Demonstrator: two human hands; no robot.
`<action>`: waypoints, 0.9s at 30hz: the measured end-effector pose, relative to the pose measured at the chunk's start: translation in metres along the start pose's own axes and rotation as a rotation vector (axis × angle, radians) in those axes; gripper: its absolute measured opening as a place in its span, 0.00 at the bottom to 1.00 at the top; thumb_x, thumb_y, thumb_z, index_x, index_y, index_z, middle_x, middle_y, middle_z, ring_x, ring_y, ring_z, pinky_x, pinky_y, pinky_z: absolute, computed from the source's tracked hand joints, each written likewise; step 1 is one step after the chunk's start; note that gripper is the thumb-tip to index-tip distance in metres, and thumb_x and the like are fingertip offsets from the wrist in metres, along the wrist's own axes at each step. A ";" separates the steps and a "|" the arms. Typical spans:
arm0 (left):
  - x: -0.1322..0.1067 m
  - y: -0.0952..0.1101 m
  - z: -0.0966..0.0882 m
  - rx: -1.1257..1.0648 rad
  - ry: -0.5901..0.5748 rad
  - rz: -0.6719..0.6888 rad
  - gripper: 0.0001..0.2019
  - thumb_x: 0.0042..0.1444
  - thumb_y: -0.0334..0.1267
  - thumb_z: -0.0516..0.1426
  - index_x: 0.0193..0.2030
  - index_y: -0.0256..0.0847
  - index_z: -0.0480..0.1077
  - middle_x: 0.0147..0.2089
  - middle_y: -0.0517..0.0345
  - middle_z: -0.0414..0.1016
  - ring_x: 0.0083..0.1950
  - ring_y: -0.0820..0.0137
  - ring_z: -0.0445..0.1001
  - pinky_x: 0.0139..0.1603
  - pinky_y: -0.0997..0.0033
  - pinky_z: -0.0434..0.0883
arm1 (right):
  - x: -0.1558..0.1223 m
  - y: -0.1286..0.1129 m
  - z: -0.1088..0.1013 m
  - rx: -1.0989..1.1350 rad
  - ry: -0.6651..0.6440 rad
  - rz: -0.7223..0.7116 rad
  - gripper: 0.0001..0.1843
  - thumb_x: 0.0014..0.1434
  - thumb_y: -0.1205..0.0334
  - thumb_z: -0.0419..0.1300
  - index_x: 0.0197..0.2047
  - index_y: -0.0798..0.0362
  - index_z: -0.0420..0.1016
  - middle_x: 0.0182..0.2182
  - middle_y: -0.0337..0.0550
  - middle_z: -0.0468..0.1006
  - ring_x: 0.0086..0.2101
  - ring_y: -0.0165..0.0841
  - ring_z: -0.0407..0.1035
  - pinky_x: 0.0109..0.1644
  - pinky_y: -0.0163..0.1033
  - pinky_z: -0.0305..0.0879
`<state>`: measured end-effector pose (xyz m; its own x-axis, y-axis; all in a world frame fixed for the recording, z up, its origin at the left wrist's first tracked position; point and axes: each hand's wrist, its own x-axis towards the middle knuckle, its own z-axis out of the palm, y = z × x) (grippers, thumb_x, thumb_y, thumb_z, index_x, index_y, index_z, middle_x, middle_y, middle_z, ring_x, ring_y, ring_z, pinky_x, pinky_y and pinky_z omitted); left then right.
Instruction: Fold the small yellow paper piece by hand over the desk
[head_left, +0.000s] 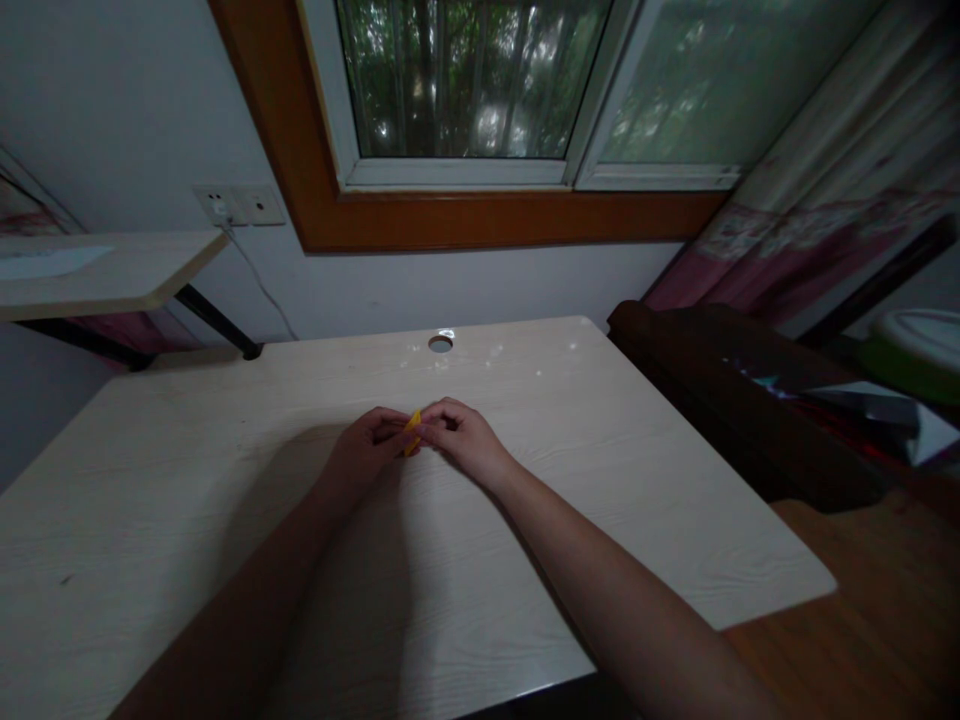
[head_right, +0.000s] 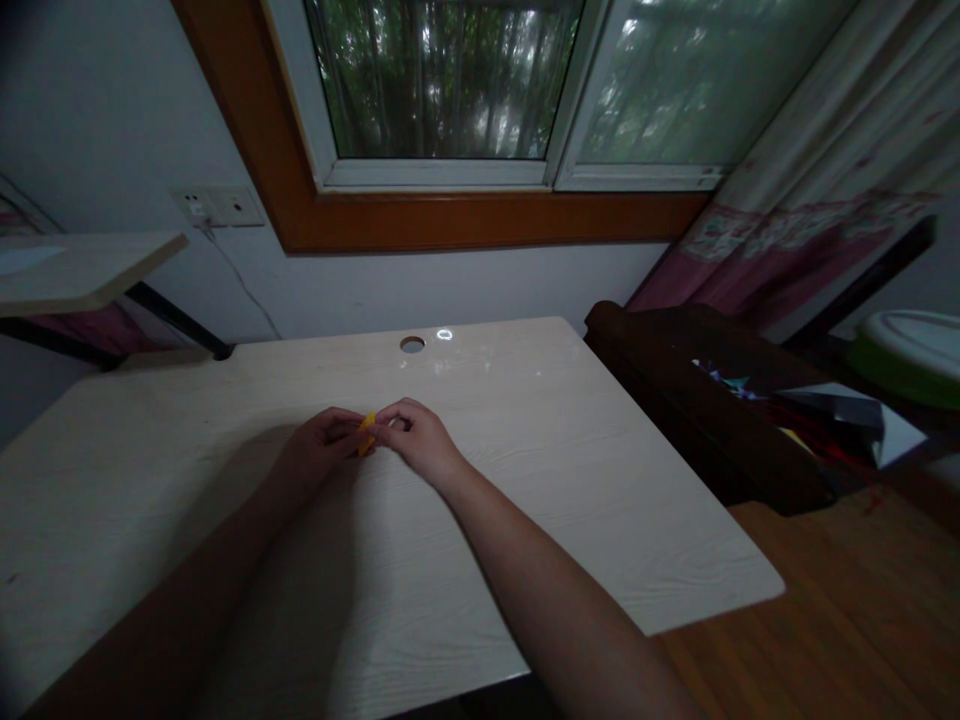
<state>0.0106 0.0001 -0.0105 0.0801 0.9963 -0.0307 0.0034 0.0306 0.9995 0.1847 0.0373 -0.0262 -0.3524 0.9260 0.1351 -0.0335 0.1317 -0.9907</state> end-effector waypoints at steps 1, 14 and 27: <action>0.000 0.001 0.000 0.000 -0.007 -0.003 0.19 0.48 0.47 0.67 0.42 0.38 0.70 0.36 0.53 0.82 0.38 0.64 0.80 0.41 0.65 0.75 | 0.000 -0.001 0.000 0.015 -0.004 0.004 0.12 0.52 0.53 0.67 0.34 0.54 0.77 0.34 0.41 0.74 0.28 0.28 0.68 0.32 0.35 0.66; -0.001 0.006 -0.002 0.093 0.003 0.002 0.34 0.50 0.48 0.64 0.61 0.39 0.61 0.34 0.53 0.82 0.38 0.63 0.81 0.42 0.64 0.74 | -0.002 -0.001 0.001 0.133 -0.009 0.030 0.12 0.55 0.54 0.65 0.39 0.51 0.73 0.29 0.38 0.74 0.27 0.29 0.69 0.32 0.35 0.65; 0.000 0.004 0.000 0.064 0.030 -0.001 0.40 0.50 0.47 0.65 0.67 0.41 0.54 0.38 0.52 0.82 0.39 0.63 0.81 0.47 0.59 0.75 | -0.003 -0.006 -0.002 -0.184 0.056 -0.168 0.07 0.57 0.57 0.64 0.37 0.49 0.80 0.32 0.39 0.71 0.31 0.28 0.66 0.37 0.35 0.63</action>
<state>0.0101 0.0006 -0.0068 0.0504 0.9983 -0.0303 0.0671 0.0269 0.9974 0.1882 0.0348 -0.0204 -0.3034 0.9033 0.3033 0.0858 0.3429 -0.9354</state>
